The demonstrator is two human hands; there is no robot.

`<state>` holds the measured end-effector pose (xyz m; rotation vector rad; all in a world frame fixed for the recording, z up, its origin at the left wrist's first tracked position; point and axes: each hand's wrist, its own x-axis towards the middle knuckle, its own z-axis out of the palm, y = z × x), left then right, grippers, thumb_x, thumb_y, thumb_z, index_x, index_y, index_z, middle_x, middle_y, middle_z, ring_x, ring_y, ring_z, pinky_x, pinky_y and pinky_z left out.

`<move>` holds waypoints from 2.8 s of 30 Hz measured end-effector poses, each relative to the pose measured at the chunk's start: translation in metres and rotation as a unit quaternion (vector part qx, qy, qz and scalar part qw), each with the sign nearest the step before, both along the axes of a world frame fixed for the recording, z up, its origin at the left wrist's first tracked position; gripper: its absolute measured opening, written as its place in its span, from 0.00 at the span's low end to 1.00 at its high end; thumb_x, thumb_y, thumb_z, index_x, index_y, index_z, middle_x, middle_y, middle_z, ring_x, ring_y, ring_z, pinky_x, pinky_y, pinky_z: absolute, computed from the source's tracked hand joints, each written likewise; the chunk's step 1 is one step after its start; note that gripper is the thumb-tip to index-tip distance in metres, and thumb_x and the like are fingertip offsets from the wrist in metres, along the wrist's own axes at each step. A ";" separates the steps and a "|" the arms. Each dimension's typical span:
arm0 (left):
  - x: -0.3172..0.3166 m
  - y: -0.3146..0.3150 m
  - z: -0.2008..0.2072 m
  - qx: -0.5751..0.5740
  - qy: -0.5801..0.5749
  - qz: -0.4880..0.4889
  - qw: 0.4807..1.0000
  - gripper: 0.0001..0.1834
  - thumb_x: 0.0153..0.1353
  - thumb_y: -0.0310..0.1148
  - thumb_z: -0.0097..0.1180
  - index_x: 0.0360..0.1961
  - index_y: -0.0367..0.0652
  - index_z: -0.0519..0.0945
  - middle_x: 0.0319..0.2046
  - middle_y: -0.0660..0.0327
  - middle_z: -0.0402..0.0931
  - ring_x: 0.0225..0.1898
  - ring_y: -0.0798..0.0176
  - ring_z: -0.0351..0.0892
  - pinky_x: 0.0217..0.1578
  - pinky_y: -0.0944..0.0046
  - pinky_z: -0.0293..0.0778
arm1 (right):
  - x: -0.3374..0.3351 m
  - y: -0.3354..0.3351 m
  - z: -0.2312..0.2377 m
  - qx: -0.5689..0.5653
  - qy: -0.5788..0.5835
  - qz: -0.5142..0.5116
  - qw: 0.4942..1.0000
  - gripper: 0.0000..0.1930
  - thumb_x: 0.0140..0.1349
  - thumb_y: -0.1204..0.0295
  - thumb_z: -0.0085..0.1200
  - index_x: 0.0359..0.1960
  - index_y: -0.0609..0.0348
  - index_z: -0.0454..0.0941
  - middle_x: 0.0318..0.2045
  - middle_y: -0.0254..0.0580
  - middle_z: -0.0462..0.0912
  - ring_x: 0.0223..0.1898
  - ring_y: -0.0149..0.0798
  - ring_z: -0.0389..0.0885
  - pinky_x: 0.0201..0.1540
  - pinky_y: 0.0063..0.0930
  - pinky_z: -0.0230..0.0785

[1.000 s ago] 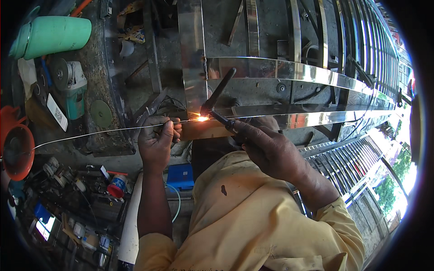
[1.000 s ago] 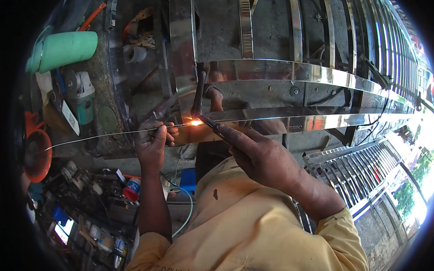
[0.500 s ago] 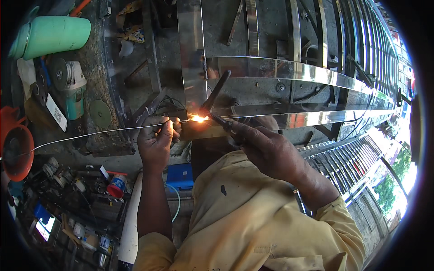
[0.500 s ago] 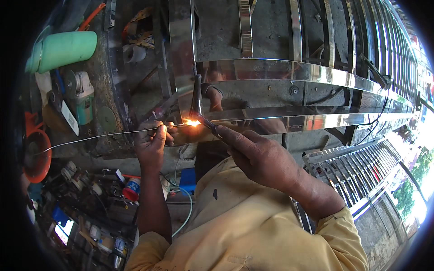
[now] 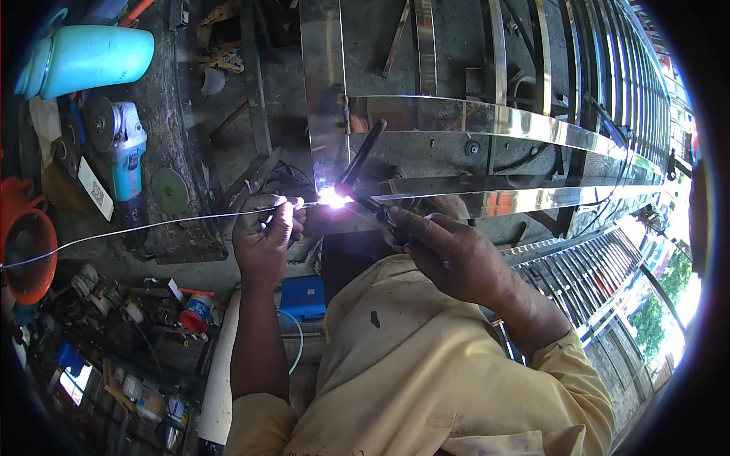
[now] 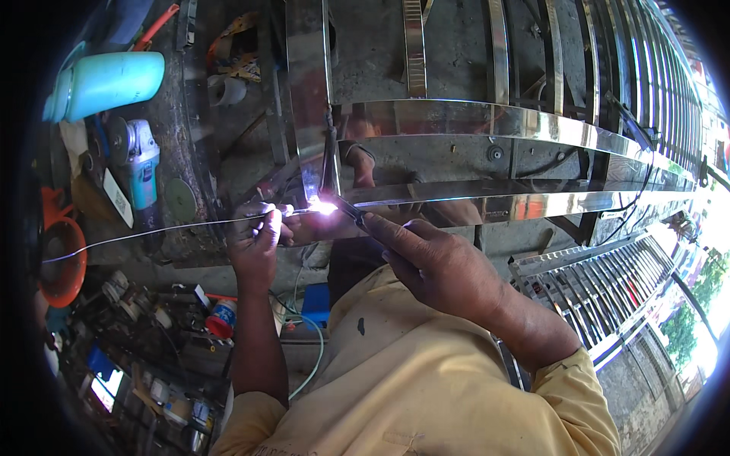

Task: The person welds components of a metal gate using an arc welder with an electrode holder and a welding rod.

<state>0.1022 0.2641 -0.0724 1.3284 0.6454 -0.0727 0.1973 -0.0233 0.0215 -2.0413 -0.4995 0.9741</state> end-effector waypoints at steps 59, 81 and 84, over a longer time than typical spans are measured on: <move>0.004 0.000 0.001 -0.001 0.011 -0.002 1.000 0.05 0.76 0.24 0.59 0.50 0.39 0.78 0.38 0.53 0.88 0.32 0.69 0.85 0.35 0.67 0.83 | 0.002 0.004 -0.004 0.035 -0.034 -0.007 0.999 0.29 0.72 0.75 0.60 0.75 0.49 0.71 0.56 0.56 0.85 0.50 0.59 0.89 0.48 0.47 0.84; 0.007 -0.002 0.006 0.002 0.021 0.000 1.000 0.03 0.77 0.24 0.58 0.48 0.37 0.80 0.37 0.54 0.87 0.31 0.70 0.84 0.34 0.68 0.82 | 0.002 0.004 -0.008 0.041 -0.038 -0.001 0.998 0.30 0.72 0.75 0.60 0.76 0.48 0.70 0.52 0.54 0.86 0.47 0.58 0.89 0.46 0.46 0.84; 0.005 0.000 0.004 0.005 0.020 -0.009 1.000 0.04 0.77 0.24 0.58 0.48 0.37 0.79 0.36 0.54 0.87 0.30 0.70 0.84 0.34 0.68 0.82 | 0.003 0.005 -0.005 0.019 -0.052 0.013 0.998 0.30 0.72 0.75 0.60 0.76 0.47 0.70 0.51 0.53 0.86 0.46 0.57 0.89 0.46 0.46 0.84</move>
